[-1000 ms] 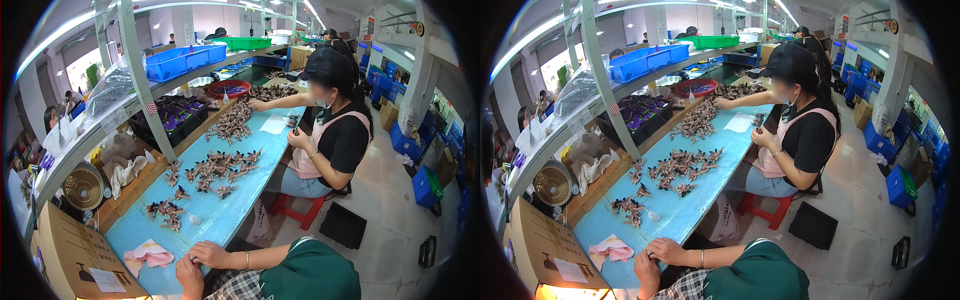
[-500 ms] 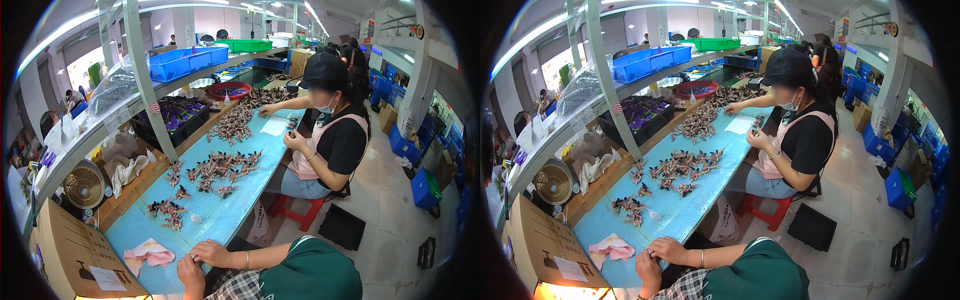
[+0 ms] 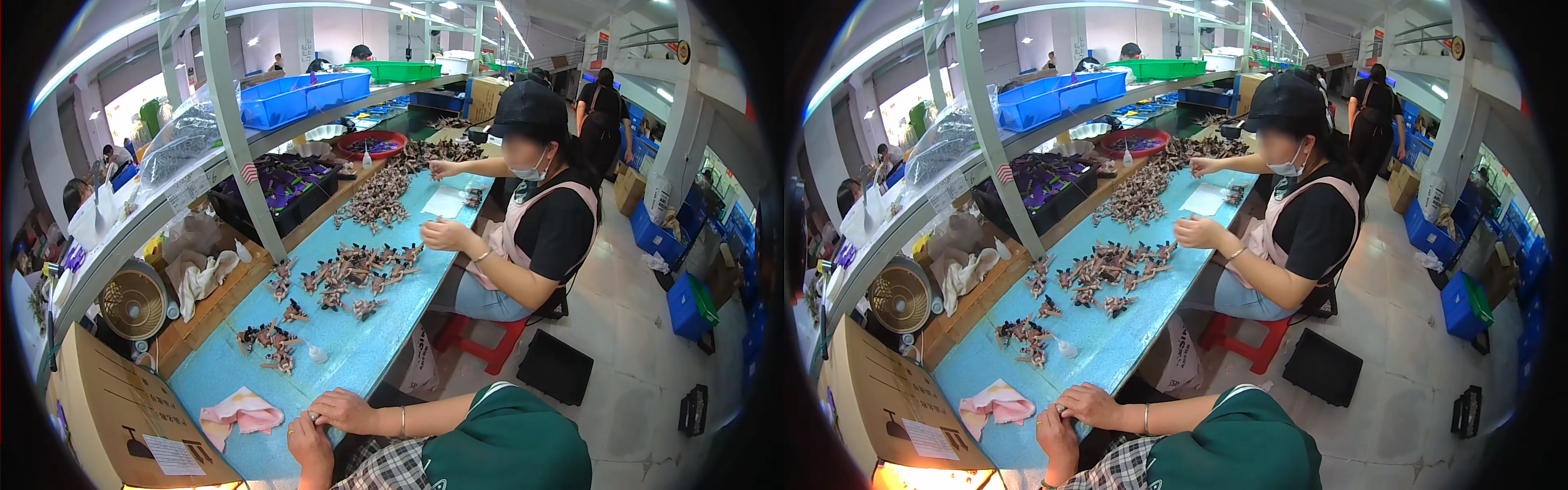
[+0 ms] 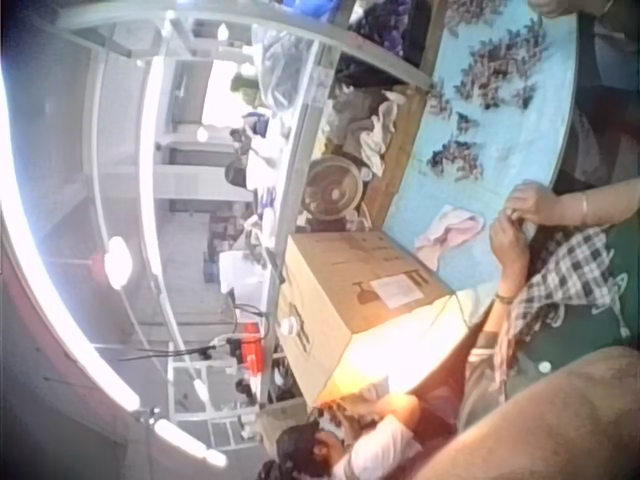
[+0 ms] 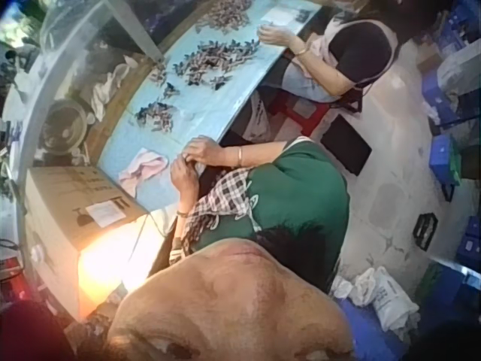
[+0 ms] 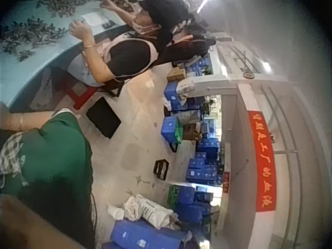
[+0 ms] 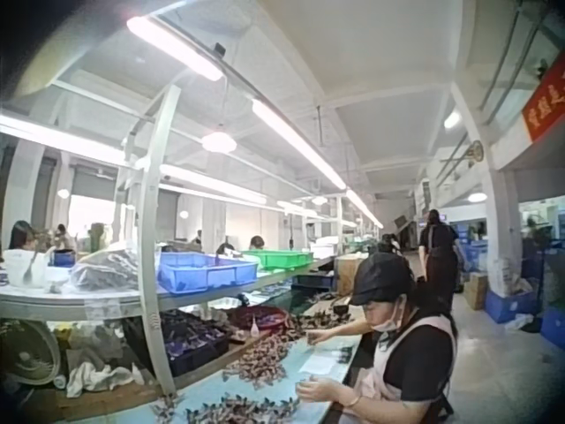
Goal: Assembling and gluing small components onto plastic figurines at a factory workbench.
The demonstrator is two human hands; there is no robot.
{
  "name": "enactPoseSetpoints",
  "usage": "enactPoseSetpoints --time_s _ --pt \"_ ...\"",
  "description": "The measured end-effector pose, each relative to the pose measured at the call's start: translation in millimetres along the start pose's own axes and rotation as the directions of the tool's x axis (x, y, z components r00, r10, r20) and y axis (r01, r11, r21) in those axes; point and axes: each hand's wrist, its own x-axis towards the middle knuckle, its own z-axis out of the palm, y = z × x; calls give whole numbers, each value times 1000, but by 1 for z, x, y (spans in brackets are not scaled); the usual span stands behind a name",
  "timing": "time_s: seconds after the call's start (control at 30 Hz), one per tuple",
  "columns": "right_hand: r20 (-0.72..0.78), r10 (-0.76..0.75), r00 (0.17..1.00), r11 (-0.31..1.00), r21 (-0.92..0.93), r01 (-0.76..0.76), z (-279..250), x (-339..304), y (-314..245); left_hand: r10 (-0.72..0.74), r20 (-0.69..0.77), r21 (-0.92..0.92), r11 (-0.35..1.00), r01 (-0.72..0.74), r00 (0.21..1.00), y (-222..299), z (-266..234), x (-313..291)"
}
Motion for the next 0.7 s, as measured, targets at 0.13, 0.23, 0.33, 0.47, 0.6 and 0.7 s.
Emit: enactPoseSetpoints --time_s 0.13,0.23,0.33,0.47,0.6,0.7 --pt "-61 -28 998 999 14 29 2 0 3 13 -5 -4 1000 -13 1000 0 3 2" --pt "-50 -29 998 999 16 30 3 0 5 17 -6 0 1000 -17 1000 -1 3 1" --pt "-54 -34 998 999 4 34 3 0 4 23 -5 4 1000 -23 1000 -3 4 -1" --pt "-65 -37 997 999 -1 37 4 0 3 16 5 2 1000 -16 1000 -3 3 -1" --pt "-58 -41 997 999 5 42 4 0 3 9 13 -12 1000 -9 1000 -3 2 -1" --pt "-64 -44 997 999 11 44 4 0 4 11 18 -7 1000 -11 1000 -2 1 -1"
